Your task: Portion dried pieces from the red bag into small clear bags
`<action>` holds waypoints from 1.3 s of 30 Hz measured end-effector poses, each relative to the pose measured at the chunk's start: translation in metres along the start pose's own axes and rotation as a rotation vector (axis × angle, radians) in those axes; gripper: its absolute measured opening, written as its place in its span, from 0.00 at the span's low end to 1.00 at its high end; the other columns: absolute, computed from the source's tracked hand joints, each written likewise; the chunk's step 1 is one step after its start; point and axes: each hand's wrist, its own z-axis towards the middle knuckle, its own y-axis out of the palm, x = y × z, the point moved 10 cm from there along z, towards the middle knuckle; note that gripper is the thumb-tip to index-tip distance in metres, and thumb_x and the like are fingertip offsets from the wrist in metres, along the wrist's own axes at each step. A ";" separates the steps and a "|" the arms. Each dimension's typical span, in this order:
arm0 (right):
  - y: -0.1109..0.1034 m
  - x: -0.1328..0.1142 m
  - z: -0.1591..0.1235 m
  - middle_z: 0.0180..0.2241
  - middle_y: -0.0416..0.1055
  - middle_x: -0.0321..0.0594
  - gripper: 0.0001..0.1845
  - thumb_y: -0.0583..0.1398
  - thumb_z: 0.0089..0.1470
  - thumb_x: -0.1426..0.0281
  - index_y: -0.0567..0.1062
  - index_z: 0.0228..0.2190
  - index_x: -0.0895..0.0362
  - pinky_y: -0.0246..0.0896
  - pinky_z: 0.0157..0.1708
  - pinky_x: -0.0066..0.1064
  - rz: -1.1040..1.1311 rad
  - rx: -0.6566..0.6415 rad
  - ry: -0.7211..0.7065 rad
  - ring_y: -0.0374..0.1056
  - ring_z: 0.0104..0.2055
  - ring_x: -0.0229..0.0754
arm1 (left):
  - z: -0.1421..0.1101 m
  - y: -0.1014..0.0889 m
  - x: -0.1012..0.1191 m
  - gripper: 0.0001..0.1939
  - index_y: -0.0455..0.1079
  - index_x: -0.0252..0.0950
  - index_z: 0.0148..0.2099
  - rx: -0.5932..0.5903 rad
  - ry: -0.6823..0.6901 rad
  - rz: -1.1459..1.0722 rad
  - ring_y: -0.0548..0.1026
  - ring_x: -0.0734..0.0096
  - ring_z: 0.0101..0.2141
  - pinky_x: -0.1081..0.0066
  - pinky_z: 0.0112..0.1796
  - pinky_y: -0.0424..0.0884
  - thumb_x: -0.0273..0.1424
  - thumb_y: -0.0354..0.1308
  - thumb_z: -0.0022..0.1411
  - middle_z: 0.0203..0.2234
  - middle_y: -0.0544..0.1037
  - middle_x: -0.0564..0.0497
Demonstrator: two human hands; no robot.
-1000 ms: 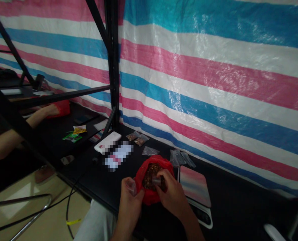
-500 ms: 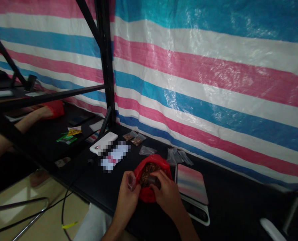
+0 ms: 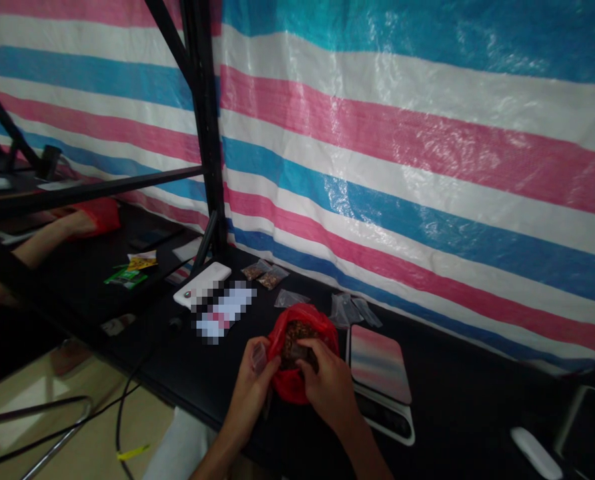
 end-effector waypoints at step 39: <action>-0.016 -0.044 -0.013 0.51 0.77 0.38 0.21 0.56 0.63 0.78 0.79 0.49 0.44 0.68 0.56 0.35 0.240 0.150 -0.468 0.72 0.54 0.42 | -0.002 0.026 0.030 0.08 0.70 0.40 0.47 -0.217 0.465 0.797 0.73 0.56 0.42 0.58 0.43 0.71 0.31 0.57 0.66 0.40 0.76 0.47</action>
